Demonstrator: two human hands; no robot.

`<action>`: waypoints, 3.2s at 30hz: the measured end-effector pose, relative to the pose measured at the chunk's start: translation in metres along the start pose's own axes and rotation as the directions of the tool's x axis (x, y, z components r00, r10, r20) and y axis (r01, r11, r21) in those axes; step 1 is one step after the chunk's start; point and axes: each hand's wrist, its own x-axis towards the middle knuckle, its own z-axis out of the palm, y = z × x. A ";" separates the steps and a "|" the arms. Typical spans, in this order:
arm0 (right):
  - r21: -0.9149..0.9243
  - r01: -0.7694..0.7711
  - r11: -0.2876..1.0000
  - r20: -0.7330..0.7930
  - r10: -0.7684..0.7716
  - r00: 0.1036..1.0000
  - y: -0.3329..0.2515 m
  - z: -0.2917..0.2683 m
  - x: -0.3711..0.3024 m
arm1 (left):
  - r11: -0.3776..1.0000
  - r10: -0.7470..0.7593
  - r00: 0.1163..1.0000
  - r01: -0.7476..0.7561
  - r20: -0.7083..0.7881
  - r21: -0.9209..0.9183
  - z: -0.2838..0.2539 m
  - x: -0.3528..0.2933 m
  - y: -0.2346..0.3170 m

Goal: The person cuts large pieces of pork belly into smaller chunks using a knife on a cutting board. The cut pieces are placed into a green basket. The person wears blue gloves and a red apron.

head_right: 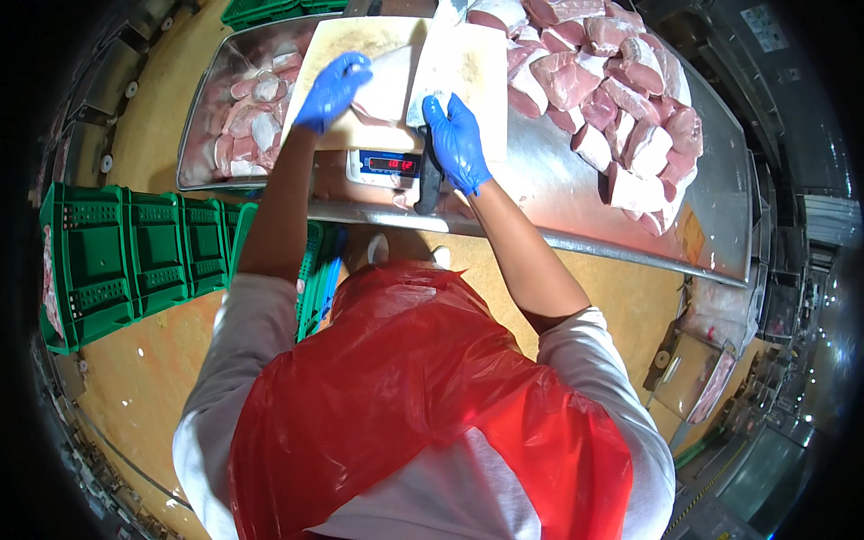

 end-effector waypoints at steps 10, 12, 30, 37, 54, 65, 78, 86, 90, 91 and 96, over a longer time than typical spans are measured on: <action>-0.387 -0.058 0.920 -0.008 0.060 0.998 -0.059 -0.040 0.004 | 0.988 0.077 0.896 -0.009 -0.438 0.155 -0.008 -0.146 0.012; -0.632 0.140 0.762 0.147 -0.059 0.987 -0.044 -0.042 -0.020 | 0.962 0.240 0.889 -0.164 -0.391 0.218 0.009 -0.148 0.034; -0.827 0.341 0.447 0.410 0.065 0.910 -0.002 0.010 -0.085 | 0.964 0.120 0.864 0.017 -0.490 0.265 0.008 -0.166 0.025; -0.970 0.112 0.214 0.208 0.507 0.837 -0.075 -0.066 -0.170 | 0.999 -0.005 0.829 0.032 -0.559 0.040 0.014 -0.156 0.032; -0.902 0.392 0.180 0.430 0.316 0.846 -0.064 -0.001 -0.088 | 1.000 0.017 0.768 -0.013 -0.640 0.011 0.039 -0.131 0.012; -0.854 0.126 0.505 0.098 -0.081 0.992 -0.058 -0.109 -0.137 | 0.411 -0.664 0.732 0.529 -0.154 0.742 -0.147 -0.343 -0.149; -0.348 0.065 0.935 -0.128 -0.116 0.985 -0.052 -0.061 -0.072 | 0.779 0.371 0.903 -0.176 -0.218 0.602 0.064 -0.066 0.050; -0.624 0.100 0.775 0.019 -0.113 0.993 -0.034 -0.068 -0.084 | 0.896 0.365 0.913 -0.398 0.182 0.200 -0.006 -0.018 0.026; -0.742 0.192 0.642 0.155 -0.115 0.981 -0.021 -0.061 -0.084 | 0.649 0.683 0.729 -0.575 -0.048 0.498 0.010 -0.076 0.023; -0.769 0.243 0.591 0.203 -0.135 0.970 -0.018 -0.057 -0.080 | 0.804 0.450 0.892 -0.392 -0.028 0.446 0.025 -0.110 -0.008; -0.867 0.392 0.308 0.390 -0.070 0.918 -0.033 -0.032 -0.045 | 0.934 0.301 0.945 -0.265 -0.130 0.240 0.021 -0.208 0.028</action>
